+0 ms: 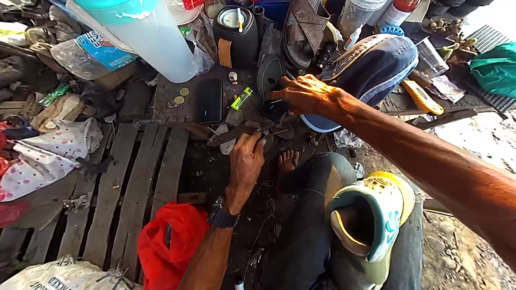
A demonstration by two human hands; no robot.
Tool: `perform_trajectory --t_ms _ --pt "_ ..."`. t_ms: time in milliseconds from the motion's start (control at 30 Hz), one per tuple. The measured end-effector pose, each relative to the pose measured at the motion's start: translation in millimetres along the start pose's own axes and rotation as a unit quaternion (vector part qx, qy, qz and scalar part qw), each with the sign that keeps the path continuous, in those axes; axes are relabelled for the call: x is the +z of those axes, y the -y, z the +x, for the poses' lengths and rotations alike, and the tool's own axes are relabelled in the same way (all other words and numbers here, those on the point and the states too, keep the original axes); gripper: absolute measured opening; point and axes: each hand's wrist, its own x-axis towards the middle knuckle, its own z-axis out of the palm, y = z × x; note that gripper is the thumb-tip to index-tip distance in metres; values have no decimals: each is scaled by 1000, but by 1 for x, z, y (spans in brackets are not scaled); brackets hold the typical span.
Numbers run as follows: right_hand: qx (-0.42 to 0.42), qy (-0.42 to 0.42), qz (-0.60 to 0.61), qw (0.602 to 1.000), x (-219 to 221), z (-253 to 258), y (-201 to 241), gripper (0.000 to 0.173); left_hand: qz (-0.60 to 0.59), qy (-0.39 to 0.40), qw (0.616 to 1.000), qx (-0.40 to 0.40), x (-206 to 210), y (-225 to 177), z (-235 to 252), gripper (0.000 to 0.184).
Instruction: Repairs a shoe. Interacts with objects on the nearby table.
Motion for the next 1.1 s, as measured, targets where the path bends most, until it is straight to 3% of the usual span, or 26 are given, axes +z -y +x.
perform_trajectory --t_ms 333,1100 --pt "4 -2 12 1000 2 0 1 73 43 -22 998 -44 3 -2 27 22" --pt "9 4 22 1000 1 -1 3 75 31 -30 999 -15 10 4 36 21"
